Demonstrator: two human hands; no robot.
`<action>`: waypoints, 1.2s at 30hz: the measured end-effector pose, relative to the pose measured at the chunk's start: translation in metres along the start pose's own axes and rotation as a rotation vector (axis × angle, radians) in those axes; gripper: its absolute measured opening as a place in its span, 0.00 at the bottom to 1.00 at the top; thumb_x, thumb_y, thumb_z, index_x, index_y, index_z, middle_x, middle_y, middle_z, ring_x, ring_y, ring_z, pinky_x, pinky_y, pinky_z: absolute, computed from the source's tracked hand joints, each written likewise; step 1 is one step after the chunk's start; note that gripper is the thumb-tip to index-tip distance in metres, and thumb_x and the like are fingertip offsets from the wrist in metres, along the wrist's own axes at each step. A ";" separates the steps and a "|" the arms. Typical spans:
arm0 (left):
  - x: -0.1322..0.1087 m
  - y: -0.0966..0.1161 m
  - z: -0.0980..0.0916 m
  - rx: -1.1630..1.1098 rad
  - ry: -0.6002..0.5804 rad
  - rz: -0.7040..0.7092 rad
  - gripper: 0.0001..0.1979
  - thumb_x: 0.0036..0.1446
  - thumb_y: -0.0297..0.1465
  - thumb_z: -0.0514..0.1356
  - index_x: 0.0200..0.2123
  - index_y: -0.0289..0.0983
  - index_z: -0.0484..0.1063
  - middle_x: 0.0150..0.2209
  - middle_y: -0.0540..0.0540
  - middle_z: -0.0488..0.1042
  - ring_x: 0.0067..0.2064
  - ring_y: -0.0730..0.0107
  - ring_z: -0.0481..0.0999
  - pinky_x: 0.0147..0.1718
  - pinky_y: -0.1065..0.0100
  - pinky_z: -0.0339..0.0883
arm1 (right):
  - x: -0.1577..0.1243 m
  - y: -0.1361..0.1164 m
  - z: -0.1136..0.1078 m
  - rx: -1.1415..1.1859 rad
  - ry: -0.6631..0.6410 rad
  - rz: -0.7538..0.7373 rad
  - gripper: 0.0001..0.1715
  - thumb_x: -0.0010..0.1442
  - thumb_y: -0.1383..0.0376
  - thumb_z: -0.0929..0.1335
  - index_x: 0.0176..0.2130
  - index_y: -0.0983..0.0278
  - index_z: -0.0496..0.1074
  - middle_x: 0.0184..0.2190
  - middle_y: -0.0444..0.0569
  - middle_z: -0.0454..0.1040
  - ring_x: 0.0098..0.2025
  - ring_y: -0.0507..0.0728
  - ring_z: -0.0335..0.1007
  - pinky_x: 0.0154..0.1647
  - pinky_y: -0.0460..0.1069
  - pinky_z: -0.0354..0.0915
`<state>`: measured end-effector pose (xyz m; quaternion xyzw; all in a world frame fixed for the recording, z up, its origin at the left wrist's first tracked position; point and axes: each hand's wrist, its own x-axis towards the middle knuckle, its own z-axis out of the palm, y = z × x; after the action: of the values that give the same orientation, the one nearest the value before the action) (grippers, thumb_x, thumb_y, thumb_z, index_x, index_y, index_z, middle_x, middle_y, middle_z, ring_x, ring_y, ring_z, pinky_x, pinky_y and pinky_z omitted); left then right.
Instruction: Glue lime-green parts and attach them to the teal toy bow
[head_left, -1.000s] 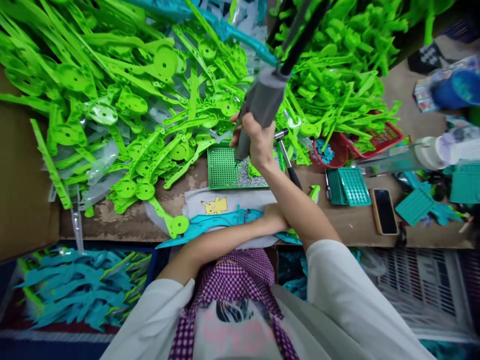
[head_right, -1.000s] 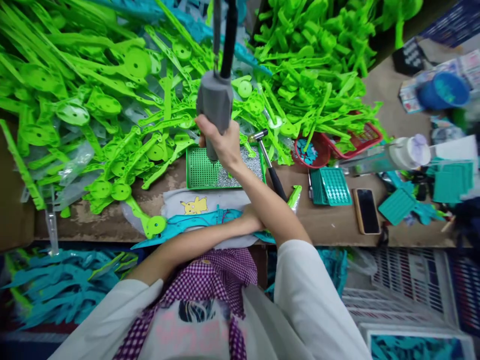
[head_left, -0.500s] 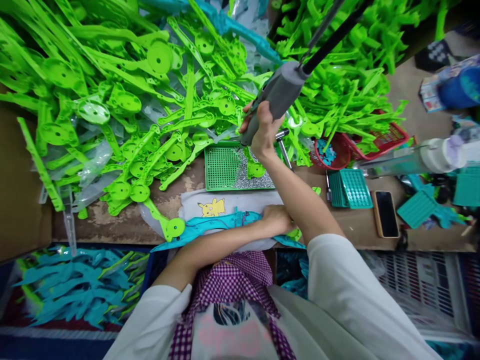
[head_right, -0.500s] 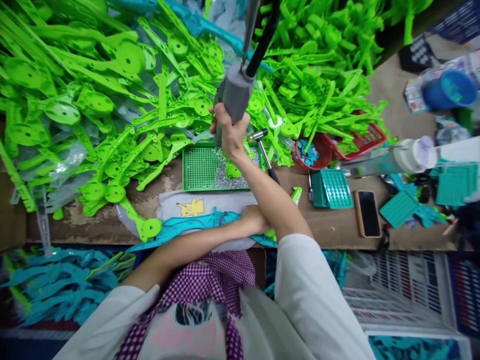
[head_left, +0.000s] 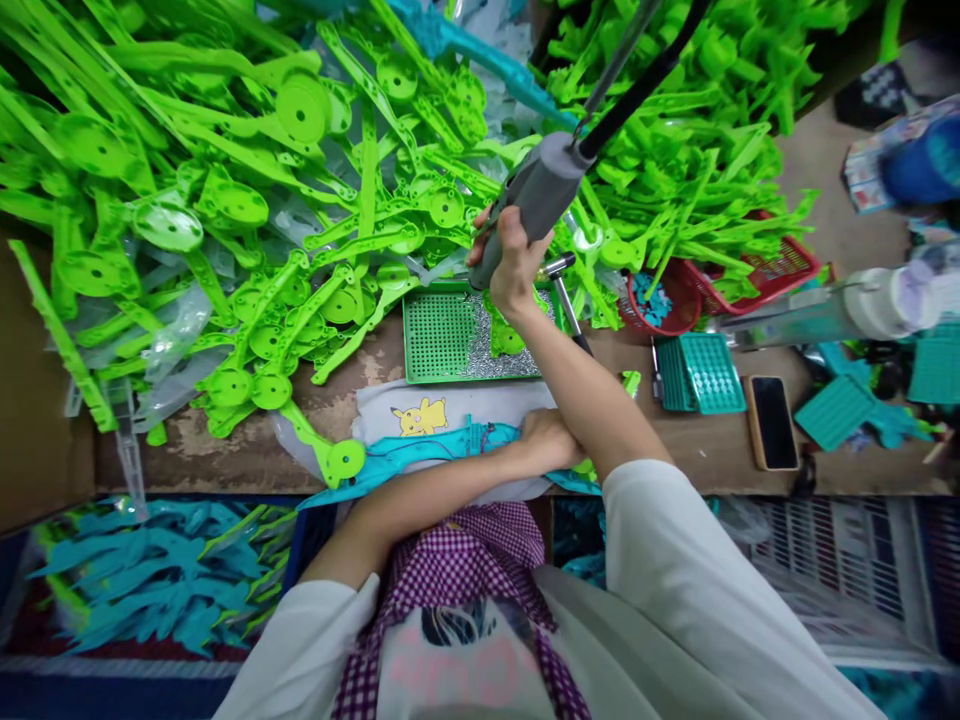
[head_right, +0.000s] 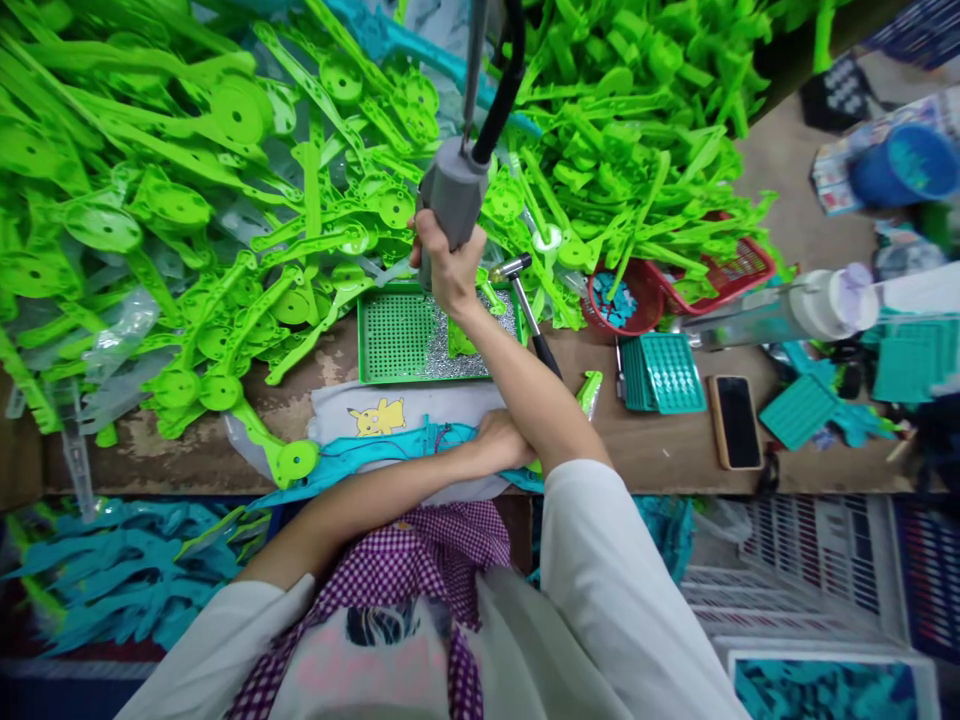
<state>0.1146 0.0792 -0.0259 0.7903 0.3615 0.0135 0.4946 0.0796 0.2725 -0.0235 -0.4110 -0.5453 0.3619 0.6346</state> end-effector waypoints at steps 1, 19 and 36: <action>0.001 0.000 0.000 0.007 -0.003 -0.001 0.14 0.65 0.32 0.59 0.49 0.34 0.78 0.53 0.37 0.80 0.57 0.46 0.77 0.50 0.56 0.72 | 0.000 -0.001 0.000 -0.002 0.002 0.004 0.34 0.57 0.33 0.65 0.32 0.60 0.71 0.25 0.42 0.70 0.27 0.54 0.78 0.26 0.52 0.76; 0.008 -0.009 0.007 0.012 0.029 -0.019 0.11 0.63 0.39 0.62 0.45 0.42 0.79 0.51 0.45 0.80 0.53 0.56 0.78 0.50 0.62 0.70 | -0.002 -0.116 -0.063 -0.008 0.175 0.008 0.43 0.48 0.22 0.55 0.31 0.55 0.65 0.17 0.38 0.56 0.15 0.52 0.61 0.16 0.51 0.65; 0.010 0.000 0.001 0.077 0.059 -0.045 0.13 0.62 0.41 0.63 0.43 0.41 0.82 0.45 0.46 0.81 0.46 0.60 0.78 0.44 0.65 0.68 | -0.070 -0.082 -0.260 -0.287 0.637 -0.125 0.37 0.50 0.28 0.62 0.28 0.58 0.67 0.16 0.38 0.63 0.14 0.52 0.63 0.16 0.49 0.62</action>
<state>0.1223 0.0848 -0.0297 0.7997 0.3938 0.0117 0.4530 0.3282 0.1432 0.0067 -0.5540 -0.3894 0.0955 0.7296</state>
